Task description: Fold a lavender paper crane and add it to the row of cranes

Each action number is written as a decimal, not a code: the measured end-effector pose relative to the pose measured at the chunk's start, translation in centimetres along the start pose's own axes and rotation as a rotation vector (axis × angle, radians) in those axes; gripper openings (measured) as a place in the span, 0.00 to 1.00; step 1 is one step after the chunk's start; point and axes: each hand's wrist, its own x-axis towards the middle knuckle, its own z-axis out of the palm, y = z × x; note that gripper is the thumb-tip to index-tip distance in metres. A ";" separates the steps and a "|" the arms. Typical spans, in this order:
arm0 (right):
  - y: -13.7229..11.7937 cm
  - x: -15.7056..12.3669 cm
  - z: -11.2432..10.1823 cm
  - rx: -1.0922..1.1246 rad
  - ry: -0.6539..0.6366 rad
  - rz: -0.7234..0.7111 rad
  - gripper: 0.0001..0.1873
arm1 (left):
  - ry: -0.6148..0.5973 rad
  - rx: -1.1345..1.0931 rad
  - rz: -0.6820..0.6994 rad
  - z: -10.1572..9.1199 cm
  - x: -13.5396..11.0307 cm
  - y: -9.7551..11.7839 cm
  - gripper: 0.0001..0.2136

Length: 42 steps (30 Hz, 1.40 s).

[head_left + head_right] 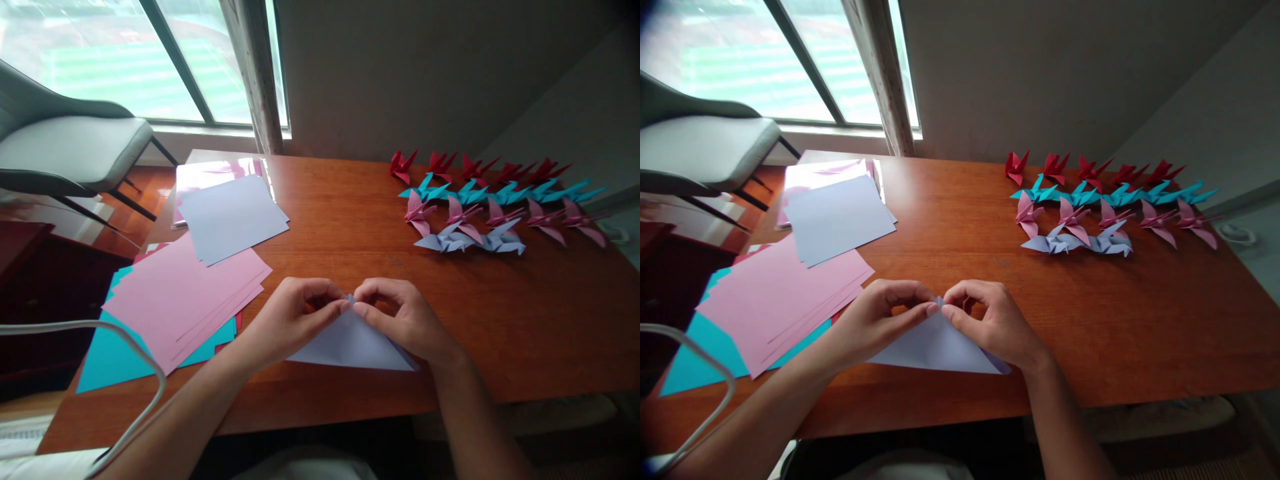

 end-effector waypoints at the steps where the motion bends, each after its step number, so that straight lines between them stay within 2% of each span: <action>1: 0.0 0.0 0.0 -0.006 0.003 0.001 0.06 | -0.001 0.008 0.004 0.0 0.0 0.0 0.12; 8: 0.1 0.1 0.2 -0.073 0.031 -0.001 0.05 | 0.031 0.096 0.051 0.2 0.0 0.1 0.11; 15: 0.0 0.3 0.3 -0.141 0.054 0.008 0.06 | 0.041 0.155 0.027 0.3 0.1 -0.1 0.10; 20: 0.0 0.2 -0.2 -0.154 0.095 0.006 0.06 | 0.020 0.106 -0.015 -0.1 0.2 -0.2 0.10; 29: 0.5 -0.5 -1.6 -0.100 0.277 -0.017 0.06 | -0.052 -0.009 -0.097 -1.1 0.2 -0.1 0.13; 42: 1.2 -0.6 -1.8 -0.099 0.298 -0.025 0.07 | 0.005 0.030 -0.084 -0.9 0.2 0.1 0.11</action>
